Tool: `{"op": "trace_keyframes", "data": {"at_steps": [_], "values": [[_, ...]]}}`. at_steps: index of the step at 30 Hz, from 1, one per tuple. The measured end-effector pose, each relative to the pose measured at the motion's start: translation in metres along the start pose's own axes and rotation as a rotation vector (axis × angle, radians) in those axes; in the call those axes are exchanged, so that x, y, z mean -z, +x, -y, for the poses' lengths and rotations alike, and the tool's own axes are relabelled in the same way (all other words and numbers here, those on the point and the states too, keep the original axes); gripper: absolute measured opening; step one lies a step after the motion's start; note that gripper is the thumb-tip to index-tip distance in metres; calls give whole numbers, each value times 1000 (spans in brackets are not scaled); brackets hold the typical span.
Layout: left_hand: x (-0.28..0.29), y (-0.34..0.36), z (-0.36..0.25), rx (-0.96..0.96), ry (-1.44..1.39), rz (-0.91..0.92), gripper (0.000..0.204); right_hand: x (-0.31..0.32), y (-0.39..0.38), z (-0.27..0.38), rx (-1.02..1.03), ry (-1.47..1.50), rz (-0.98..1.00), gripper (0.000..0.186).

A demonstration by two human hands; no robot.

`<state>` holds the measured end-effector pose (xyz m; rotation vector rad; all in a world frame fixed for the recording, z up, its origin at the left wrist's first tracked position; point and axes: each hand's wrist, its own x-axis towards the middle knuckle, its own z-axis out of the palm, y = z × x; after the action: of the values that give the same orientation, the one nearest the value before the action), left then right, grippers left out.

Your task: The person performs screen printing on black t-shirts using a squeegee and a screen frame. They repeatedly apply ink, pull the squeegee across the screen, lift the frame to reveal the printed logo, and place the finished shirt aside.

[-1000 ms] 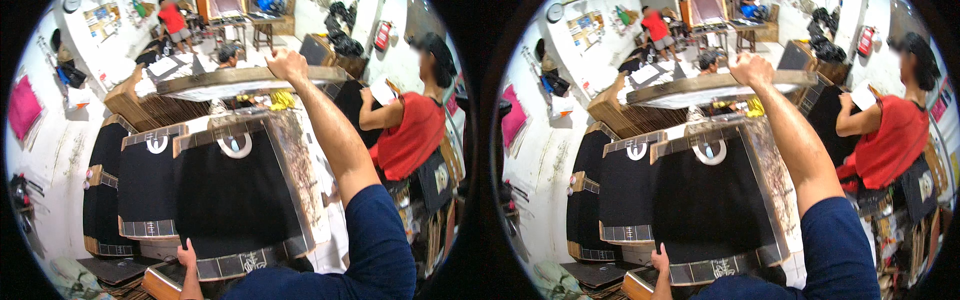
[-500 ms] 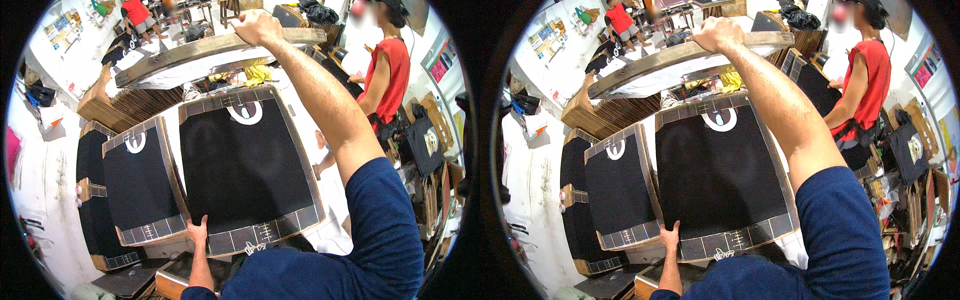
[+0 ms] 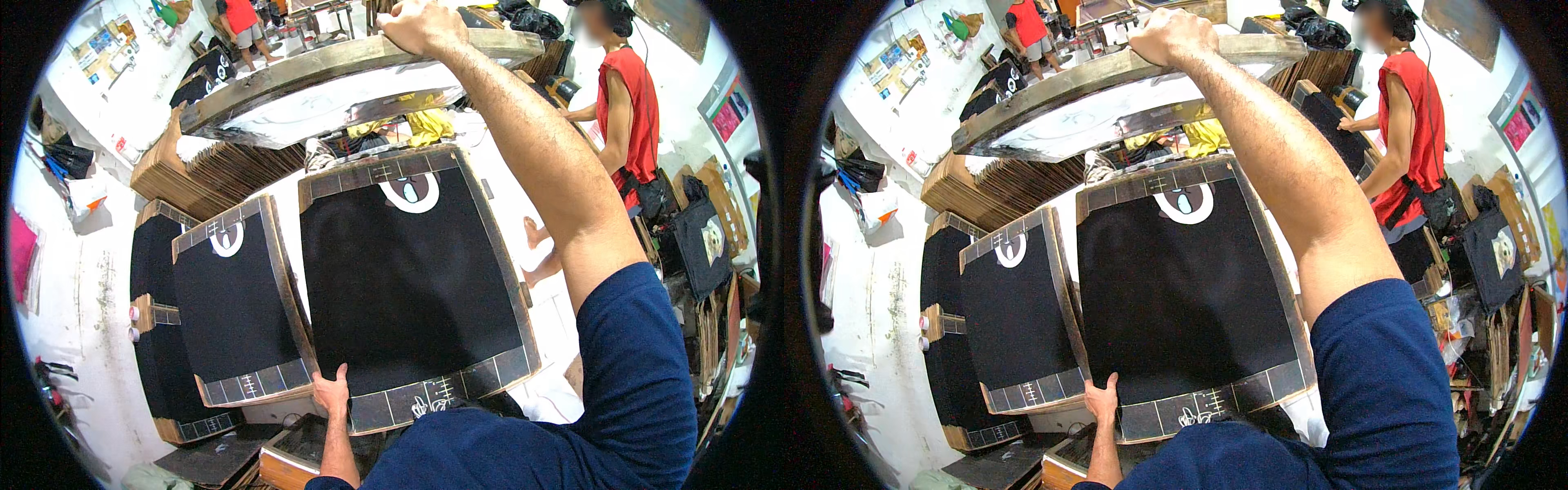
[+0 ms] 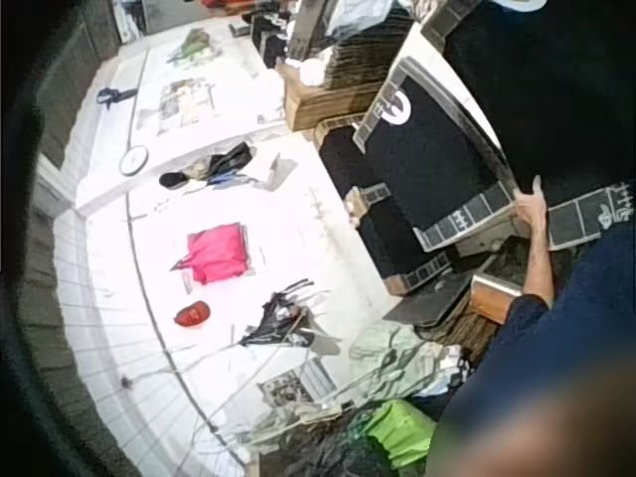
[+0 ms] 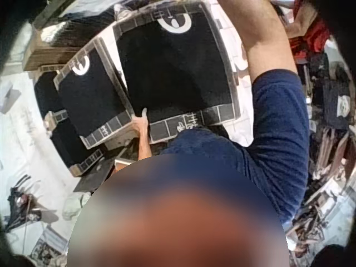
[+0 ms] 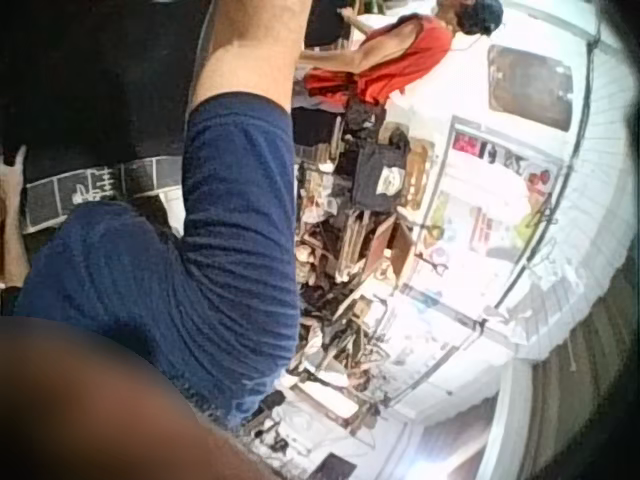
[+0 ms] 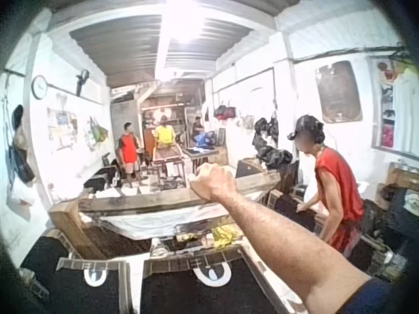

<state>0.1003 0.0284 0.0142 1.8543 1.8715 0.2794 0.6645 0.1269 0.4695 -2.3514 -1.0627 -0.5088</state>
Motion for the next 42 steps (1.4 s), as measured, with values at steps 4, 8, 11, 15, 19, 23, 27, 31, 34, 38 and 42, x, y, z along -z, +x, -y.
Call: {"op": "trace_keyframes", "data": {"at_steps": [4, 8, 11, 15, 19, 23, 27, 31, 34, 38, 42], "values": [[5, -1, -8, 28, 11, 8, 91, 6, 1, 1, -28, 63, 31, 55], [-5, 1, -6, 37, 23, -16, 94, 16, 1, 6, -70, 85, 46, 58], [-16, 5, 3, 53, -21, 5, 93, 20, 0, 9, -9, 77, 83, 58], [-18, 10, 10, -25, 34, 32, 91, 21, -4, 10, 5, 61, 116, 53], [-16, 33, -32, -115, 184, -55, 85, 21, -8, 8, 2, 68, 140, 51], [-52, 100, -158, -619, 134, -207, 88, 19, -6, 7, 56, 77, 129, 51], [-123, 178, -321, -931, 53, -283, 89, 16, 8, 3, 163, 85, 91, 51], [-190, 227, -442, -872, 164, 53, 92, 12, 33, -8, 243, 82, 97, 51], [-225, 245, -478, -929, 212, 65, 95, 4, 59, -13, 523, -297, 36, 43], [-251, 250, -481, -922, 288, 94, 103, -17, 100, -5, 722, -443, -131, 36], [-256, 248, -475, -934, 317, 60, 102, -21, 109, -12, 765, 224, 100, 44]]}}
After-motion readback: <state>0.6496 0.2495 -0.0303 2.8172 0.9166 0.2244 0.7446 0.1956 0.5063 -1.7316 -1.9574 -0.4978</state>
